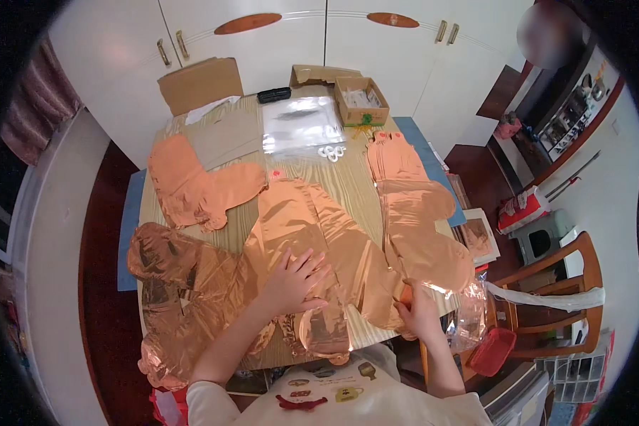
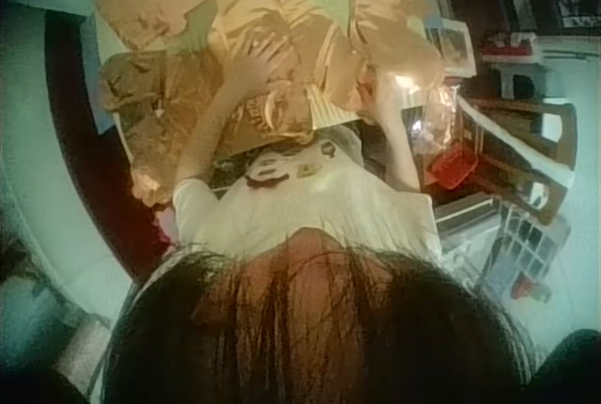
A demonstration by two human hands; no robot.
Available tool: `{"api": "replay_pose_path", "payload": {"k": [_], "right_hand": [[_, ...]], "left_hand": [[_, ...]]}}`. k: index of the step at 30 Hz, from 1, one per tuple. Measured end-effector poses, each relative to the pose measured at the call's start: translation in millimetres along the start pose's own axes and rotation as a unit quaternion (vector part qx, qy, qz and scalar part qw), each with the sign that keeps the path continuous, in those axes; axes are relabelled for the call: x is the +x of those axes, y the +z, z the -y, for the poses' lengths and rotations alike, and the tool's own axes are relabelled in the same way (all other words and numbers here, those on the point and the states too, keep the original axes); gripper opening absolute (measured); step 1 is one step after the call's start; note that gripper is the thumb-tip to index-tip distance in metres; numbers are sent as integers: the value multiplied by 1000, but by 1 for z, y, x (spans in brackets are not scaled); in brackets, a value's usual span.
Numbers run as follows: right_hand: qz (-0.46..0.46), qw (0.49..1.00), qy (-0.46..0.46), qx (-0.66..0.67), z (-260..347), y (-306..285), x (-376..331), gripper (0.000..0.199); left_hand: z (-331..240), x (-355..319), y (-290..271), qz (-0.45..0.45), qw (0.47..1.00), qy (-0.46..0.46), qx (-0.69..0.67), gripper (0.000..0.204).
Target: The recorder is smoothing out rose gold foil balloons and placing them into clear plastic sleeves on a table.
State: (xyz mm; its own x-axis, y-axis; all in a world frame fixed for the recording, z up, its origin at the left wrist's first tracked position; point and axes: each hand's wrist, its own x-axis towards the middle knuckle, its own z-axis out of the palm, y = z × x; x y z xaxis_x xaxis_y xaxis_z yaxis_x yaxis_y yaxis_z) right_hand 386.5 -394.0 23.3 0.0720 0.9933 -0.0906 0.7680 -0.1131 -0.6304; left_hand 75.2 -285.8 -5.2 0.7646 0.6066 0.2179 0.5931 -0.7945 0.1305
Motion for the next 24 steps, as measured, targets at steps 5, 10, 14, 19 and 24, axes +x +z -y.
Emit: {"api": "replay_pose_path", "payload": {"k": [5,10,14,19,24], "right_hand": [[-116,975,-174,-72,59,-2,-13,45],[-91,937,-322,-103,97,9,-16,39],[0,926,-364,-97,116,28,-14,39],[87,937,-336,44,107,26,-7,35],[29,942,-331,-41,61,24,37,47]], "left_hand": [[-4,4,-10,-32,999,7,-11,64],[-2,29,-12,-26,966,-119,-228,61],[-5,51,-20,-68,856,-268,-437,60],[7,54,-12,-34,854,-268,-444,75],[10,46,-6,-34,871,-234,-431,78]]}}
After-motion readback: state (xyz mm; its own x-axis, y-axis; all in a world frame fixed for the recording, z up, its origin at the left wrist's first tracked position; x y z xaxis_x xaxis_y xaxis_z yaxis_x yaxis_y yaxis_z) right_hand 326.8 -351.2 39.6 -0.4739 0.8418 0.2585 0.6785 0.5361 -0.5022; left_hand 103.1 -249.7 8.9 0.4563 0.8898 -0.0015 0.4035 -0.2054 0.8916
